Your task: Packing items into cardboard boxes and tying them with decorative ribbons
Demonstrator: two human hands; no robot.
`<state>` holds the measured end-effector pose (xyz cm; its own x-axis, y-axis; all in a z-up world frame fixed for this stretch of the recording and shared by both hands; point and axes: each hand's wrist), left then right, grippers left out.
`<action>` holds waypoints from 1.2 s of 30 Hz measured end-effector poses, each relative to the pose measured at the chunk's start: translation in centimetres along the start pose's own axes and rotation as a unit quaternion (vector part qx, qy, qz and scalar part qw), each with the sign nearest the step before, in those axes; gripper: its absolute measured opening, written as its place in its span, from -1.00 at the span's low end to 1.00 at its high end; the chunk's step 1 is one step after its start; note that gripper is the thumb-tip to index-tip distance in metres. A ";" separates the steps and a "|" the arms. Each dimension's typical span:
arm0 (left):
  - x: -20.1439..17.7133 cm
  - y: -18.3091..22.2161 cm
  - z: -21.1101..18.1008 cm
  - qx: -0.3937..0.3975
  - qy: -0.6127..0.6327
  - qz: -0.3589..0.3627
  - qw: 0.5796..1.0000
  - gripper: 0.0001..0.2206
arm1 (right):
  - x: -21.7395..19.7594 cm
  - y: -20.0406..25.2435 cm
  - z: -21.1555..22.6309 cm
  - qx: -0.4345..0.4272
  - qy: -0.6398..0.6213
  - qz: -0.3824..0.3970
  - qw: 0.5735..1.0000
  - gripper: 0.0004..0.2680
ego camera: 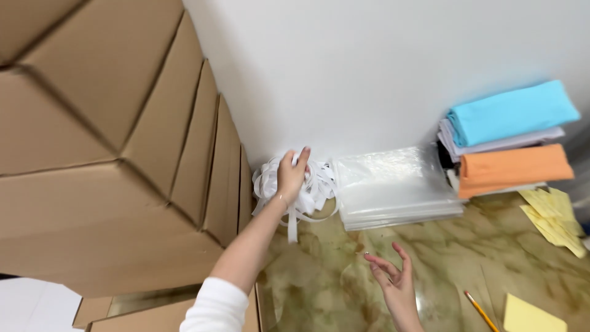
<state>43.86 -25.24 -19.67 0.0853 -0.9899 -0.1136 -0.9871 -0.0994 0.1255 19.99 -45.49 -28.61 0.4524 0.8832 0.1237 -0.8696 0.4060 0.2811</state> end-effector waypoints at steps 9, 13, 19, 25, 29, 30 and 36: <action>0.0 -10.1 9.8 0.289 -0.756 0.084 0.581 -0.24 | 7.5 -11.8 2.9 -0.049 -0.028 0.044 0.997 -0.53; -0.9 -7.3 13.1 0.128 -0.757 0.111 0.631 -0.05 | 10.4 -14.9 3.7 -0.032 0.041 0.069 0.996 -0.57; -2.3 -4.8 12.6 0.115 -0.638 0.104 0.755 0.08 | 11.6 -16.5 2.4 0.012 0.087 0.080 0.993 -0.61; -3.0 0.4 11.0 0.069 -0.608 0.139 0.779 0.21 | 12.1 -16.5 -1.0 -0.015 0.158 0.185 0.970 -0.48; -4.4 1.6 14.9 0.050 -0.644 0.144 0.750 0.17 | 12.1 -16.2 -2.3 -0.039 0.211 0.195 0.957 -0.47; -5.4 4.3 13.0 0.047 -0.642 0.144 0.752 0.17 | 11.9 -15.1 -1.3 -0.038 0.215 0.196 0.956 -0.47; -13.7 19.4 5.3 0.147 -0.342 0.199 0.907 -0.41 | 10.3 -7.5 3.1 -0.075 0.193 0.107 0.973 -0.65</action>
<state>22.86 -13.05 -20.93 -0.2895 -0.6378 -0.7137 -0.9235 0.3822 0.0331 31.81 -40.15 -26.46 0.1757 0.9617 -0.2102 -0.9675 0.2082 0.1435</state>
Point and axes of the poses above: each hand's wrist, its own y-axis away from the middle knuckle, its own x-axis out of the palm, z = x × y, and after that the axes turned 1 degree about -y, right-handed
